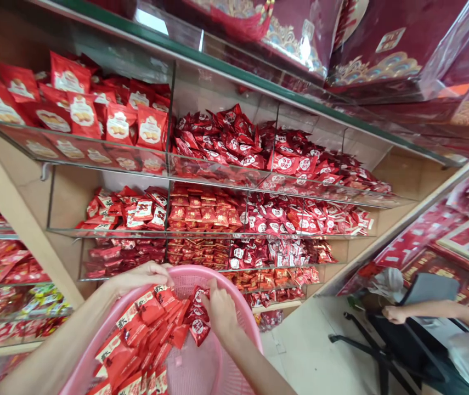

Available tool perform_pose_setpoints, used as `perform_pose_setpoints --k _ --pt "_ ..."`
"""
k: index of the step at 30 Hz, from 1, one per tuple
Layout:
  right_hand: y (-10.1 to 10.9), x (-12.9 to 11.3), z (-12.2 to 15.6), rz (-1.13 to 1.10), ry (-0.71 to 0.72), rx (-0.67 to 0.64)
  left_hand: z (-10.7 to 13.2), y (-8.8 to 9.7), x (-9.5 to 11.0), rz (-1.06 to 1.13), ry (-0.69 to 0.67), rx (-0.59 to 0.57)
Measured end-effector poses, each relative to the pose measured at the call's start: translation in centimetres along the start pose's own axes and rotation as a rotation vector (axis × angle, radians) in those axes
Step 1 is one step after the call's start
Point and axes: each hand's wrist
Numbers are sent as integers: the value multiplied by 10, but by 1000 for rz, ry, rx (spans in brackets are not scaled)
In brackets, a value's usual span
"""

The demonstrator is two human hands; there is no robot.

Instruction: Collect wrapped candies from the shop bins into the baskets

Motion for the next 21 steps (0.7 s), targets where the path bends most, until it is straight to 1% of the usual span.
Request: perform_pose_setpoints --k 2,3,6,8,9,10,12,15,17,19,20,21 --pt "1 -6 3 187 -3 -6 1 0 -2 -3 -14 0" --pt "1 -8 4 242 -5 -19 1 0 -2 -5 -21 -1" --pt "4 -14 4 318 28 -49 3 1 -2 -1 -9 3" --pt "18 -21 0 332 60 -28 4 1 -1 19 -15 22" --pt "30 -26 -3 327 75 6 4 1 -1 26 -11 23" --pt "47 -34 -6 313 95 53 5 1 -2 38 -3 23" --pt "91 -53 -12 256 152 188 5 1 -4 86 14 26" --pt "172 -90 -25 183 338 434 4 1 -11 171 22 51" --pt "223 -113 -39 159 451 621 4 1 -16 181 2 50" --pt "261 -132 -58 195 517 762 5 1 -18 158 -18 36" --pt "275 -140 -70 219 532 793 5 1 -18 144 -23 31" --pt "285 -146 -81 239 541 796 5 1 -18 131 -24 30"
Point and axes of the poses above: each hand's wrist, its own z-axis away from the middle knuckle, its own y-axis out of the back of the hand, x = y × z, and after that the axes turned 12 degrees about -z, right-handed
